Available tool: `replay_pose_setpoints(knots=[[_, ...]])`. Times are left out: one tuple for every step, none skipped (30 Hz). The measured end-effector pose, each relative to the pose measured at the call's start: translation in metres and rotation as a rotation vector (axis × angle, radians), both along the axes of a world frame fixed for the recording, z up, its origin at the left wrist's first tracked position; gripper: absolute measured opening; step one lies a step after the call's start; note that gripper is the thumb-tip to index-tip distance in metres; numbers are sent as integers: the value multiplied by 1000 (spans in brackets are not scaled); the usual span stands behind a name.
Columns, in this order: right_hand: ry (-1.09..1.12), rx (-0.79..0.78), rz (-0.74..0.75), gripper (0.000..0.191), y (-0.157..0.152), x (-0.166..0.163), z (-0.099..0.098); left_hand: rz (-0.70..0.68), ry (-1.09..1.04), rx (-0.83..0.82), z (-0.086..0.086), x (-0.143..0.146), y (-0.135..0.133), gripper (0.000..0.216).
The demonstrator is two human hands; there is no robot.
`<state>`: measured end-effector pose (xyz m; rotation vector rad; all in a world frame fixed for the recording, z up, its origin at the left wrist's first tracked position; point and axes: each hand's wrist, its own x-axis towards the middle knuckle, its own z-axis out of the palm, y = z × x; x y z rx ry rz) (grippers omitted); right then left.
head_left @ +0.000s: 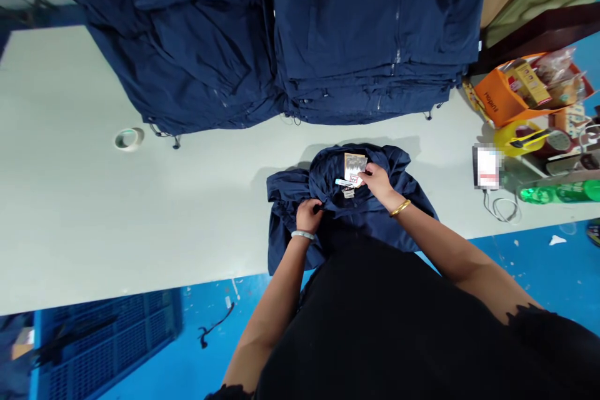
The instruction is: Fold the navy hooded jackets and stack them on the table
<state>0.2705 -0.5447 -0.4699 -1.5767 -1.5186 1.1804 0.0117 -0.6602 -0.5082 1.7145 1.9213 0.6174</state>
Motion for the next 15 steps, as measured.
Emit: replay_pose_setpoints(knots=[[27, -7, 0, 12, -2, 1, 0, -3, -1, 5, 0, 0, 0, 15], [44, -8, -5, 13, -4, 1, 0, -5, -2, 9, -1, 0, 0, 15], [51, -4, -10, 14, -6, 1, 0, -7, -3, 14, -1, -1, 0, 15], [52, 3, -17, 15, -8, 2, 0, -9, -3, 17, -2, -1, 1, 15], [52, 10, -19, 15, -10, 3, 0, -11, -3, 22, -2, -1, 1, 15], [54, 15, -19, 15, -12, 3, 0, -13, -3, 26, -3, -1, 1, 16], [59, 17, -17, 16, -13, 4, 0, -15, -4, 31, -3, -1, 0, 15], [64, 16, -13, 16, -15, 5, 0, -16, -5, 36, -3, -1, 0, 15], [68, 12, -9, 16, -16, 6, 0, -17, -6, 41, -3, -1, 0, 15], [69, 7, -6, 16, -18, 7, 0, -17, -8, 45, -2, -1, 0, 15], [70, 0, -5, 16, -20, 8, 0, -17, -11, 48, -2, -1, -1, 15], [71, -9, -4, 16, -22, 9, -1, -17, -13, 50, -1, -1, -1, 15], [75, -22, -6, 15, -23, 9, -3, -16, -16, 52, 0, -1, -2, 16], [82, -41, -11, 15, -25, 10, -4, -14, -19, 53, 0, 0, -2, 16], [94, -63, -19, 14, -26, 11, -7, -11, -22, 54, 1, 0, -2, 16]])
